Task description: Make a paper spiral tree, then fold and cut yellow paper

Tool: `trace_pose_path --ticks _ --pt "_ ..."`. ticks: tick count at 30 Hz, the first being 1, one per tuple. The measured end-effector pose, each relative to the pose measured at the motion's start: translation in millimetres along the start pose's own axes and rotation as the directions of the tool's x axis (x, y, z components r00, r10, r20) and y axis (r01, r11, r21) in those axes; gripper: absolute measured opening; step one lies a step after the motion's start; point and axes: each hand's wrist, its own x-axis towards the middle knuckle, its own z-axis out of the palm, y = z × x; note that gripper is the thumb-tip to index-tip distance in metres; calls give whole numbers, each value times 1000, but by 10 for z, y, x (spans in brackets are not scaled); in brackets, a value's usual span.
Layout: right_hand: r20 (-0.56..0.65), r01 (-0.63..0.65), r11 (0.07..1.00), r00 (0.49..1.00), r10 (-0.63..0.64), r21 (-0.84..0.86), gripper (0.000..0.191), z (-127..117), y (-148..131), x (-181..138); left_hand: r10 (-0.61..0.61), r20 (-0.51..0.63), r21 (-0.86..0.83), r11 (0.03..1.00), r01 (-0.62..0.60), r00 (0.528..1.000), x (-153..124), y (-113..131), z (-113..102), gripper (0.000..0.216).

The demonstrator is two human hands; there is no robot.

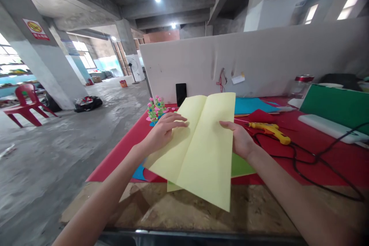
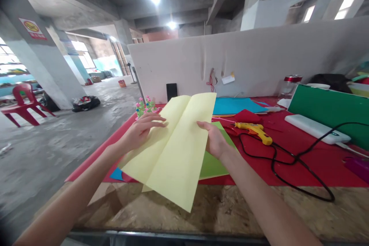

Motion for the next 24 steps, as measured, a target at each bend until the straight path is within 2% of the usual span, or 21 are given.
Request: trace_pose_path --ticks 2,5,8,10,13,14,16,17,19,21,24 --pt "-25 112 994 993 -113 -14 24 24 38 -1 2 73 72 997 -8 997 106 103 -51 41" --pt "9 264 964 964 -264 -29 25 58 137 5 -171 94 193 970 150 981 292 302 -45 31" --pt "122 351 936 931 -345 -35 33 106 221 -16 -269 138 139 958 250 953 484 493 4 44" --pt "270 430 901 875 -401 -54 42 136 241 -45 -284 150 3 958 287 947 603 557 34 51" --pt "494 571 818 731 -471 -66 66 144 228 -74 -271 132 -181 939 292 954 743 546 67 53" --pt "540 598 800 692 -479 -57 69 134 217 -73 -262 137 -221 932 287 955 772 528 76 54" --pt "582 604 796 654 -483 -18 62 104 188 -61 -235 185 -276 920 280 954 793 496 88 58" --pt "581 586 810 656 -482 10 56 88 167 -56 -217 210 -293 916 273 953 787 487 92 61" --pt "559 512 857 696 -451 56 49 67 105 -60 -175 234 -311 918 244 956 750 484 93 68" --pt "536 422 903 747 -394 75 53 62 22 -85 -122 215 -295 938 184 969 700 489 87 70" --pt "517 349 935 791 -327 58 56 57 -110 -135 -30 211 -185 980 70 977 645 489 74 66"
